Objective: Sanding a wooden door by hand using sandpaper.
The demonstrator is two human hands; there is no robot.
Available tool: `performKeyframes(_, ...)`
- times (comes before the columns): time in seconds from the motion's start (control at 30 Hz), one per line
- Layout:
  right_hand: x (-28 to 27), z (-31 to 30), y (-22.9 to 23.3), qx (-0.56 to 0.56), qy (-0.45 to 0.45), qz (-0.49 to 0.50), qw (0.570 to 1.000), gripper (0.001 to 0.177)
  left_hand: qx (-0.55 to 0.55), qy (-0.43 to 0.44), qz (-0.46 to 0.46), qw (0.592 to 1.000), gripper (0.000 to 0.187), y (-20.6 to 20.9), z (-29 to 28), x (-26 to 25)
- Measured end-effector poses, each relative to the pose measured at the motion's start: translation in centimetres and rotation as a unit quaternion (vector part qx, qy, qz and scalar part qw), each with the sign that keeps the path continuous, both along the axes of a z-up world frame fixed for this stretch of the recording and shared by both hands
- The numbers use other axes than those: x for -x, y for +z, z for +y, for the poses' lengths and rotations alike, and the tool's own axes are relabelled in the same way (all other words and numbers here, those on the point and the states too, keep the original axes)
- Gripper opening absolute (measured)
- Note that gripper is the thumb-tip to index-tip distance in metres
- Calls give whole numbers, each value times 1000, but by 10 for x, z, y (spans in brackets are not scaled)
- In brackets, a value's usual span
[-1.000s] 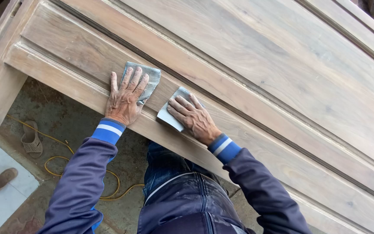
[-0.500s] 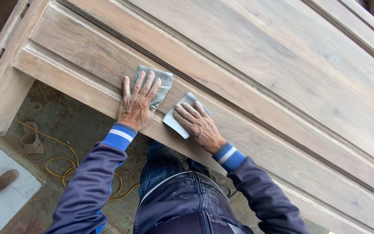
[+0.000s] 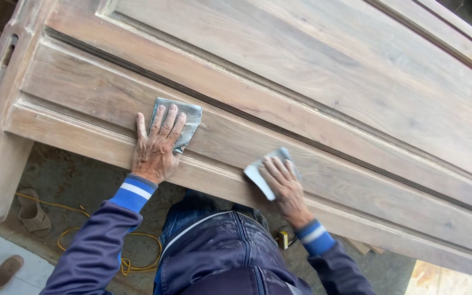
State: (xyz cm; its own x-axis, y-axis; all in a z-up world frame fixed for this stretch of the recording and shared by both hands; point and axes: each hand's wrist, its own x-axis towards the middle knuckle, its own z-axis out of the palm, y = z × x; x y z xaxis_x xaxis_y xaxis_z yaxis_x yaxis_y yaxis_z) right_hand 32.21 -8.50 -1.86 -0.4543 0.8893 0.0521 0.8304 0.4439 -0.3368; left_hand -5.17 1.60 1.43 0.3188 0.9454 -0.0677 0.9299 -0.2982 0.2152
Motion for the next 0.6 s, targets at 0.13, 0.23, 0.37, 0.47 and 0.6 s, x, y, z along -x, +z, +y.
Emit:
performKeyframes(0.13, 126, 56, 12, 28, 18, 58, 998, 71, -25, -7, -51, 998, 82, -7, -2, 7)
performKeyframes(0.23, 128, 52, 20, 17, 11, 52, 998, 68, -57, -17, -89, 994, 68, -16, 3, 23)
performKeyframes(0.37, 19, -20, -3, -34, -189, -9, 981, 55, -59, -73, -20, 995, 69, -30, 23, 89)
performKeyframes(0.47, -27, -59, 1, -26, -322, -68, 944, 46, -59, -40, -52, 996, 71, -21, 30, 103)
performKeyframes(0.6, 6, -45, -23, -48, -309, -35, 949, 59, -40, -25, -52, 998, 73, -7, 25, 98)
